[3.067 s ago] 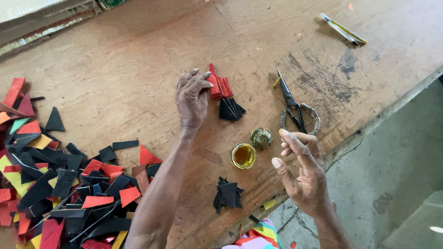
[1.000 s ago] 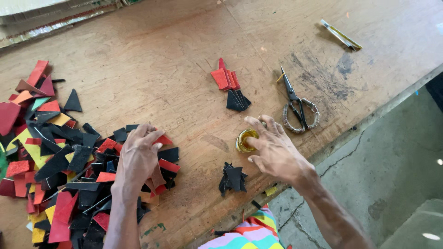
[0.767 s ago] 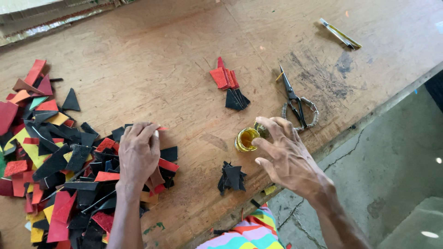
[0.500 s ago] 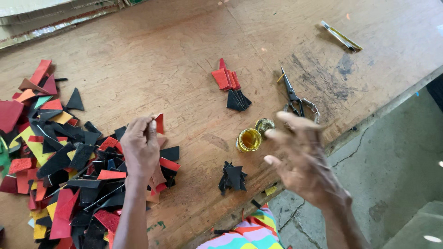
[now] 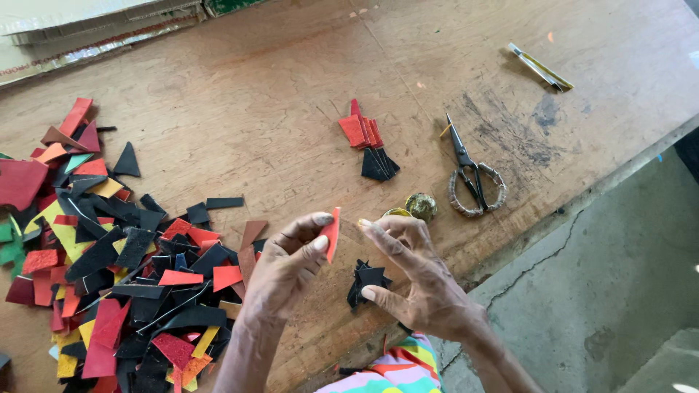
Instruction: The person repeatedly picks small colored foam pieces from a pile, applies a yellow substance from a small container to one side, and places the treated piece on the table. The person handles red, orange, and black foam pieces one at a time.
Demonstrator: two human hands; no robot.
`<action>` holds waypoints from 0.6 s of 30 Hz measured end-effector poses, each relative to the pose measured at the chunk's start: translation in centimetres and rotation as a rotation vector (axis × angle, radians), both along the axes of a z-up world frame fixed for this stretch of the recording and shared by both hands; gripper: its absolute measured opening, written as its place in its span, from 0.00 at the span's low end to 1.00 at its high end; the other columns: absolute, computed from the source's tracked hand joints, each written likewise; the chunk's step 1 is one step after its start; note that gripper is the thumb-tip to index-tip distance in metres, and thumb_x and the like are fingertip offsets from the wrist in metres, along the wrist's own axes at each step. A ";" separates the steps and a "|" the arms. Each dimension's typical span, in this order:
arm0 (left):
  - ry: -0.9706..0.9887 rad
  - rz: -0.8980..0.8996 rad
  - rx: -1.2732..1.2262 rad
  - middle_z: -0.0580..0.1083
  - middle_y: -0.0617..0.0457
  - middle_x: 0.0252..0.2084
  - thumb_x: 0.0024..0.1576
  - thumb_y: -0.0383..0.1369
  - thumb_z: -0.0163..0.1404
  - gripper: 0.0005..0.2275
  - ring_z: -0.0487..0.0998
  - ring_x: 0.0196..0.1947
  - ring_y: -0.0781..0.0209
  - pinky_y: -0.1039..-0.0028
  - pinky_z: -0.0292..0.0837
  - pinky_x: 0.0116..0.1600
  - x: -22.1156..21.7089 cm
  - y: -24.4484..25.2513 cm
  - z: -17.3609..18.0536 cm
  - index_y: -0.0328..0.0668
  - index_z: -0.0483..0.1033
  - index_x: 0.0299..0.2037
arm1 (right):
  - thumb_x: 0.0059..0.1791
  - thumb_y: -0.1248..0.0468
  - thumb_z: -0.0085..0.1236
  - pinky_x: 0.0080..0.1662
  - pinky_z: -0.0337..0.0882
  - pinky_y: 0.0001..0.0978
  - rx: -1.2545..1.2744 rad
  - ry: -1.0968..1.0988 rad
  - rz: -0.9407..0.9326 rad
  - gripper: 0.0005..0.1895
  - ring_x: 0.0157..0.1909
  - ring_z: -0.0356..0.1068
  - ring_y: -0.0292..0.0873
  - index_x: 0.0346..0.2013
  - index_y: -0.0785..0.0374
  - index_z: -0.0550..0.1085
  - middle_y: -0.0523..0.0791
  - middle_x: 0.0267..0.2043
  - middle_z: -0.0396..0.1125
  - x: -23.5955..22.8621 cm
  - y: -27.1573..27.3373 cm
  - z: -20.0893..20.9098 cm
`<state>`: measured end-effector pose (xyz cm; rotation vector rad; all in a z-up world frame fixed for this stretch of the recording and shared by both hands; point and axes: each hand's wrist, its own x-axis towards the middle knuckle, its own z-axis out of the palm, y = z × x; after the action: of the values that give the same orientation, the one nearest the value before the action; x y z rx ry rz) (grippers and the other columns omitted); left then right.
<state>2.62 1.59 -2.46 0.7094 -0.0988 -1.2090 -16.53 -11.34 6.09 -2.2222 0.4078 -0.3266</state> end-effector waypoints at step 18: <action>0.075 -0.060 -0.024 0.78 0.46 0.49 0.53 0.20 0.59 0.18 0.78 0.44 0.64 0.76 0.76 0.48 -0.8 0.5 1.3 0.28 0.76 0.55 | 0.40 0.64 0.72 0.64 0.63 0.41 0.013 0.036 0.033 0.48 0.63 0.58 0.48 0.72 0.52 0.60 0.46 0.60 0.59 1.2 -0.1 0.9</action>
<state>1.79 2.10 -1.12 0.6431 -0.0720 -1.2882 -15.35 -11.46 6.98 -2.2226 0.3912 -0.2656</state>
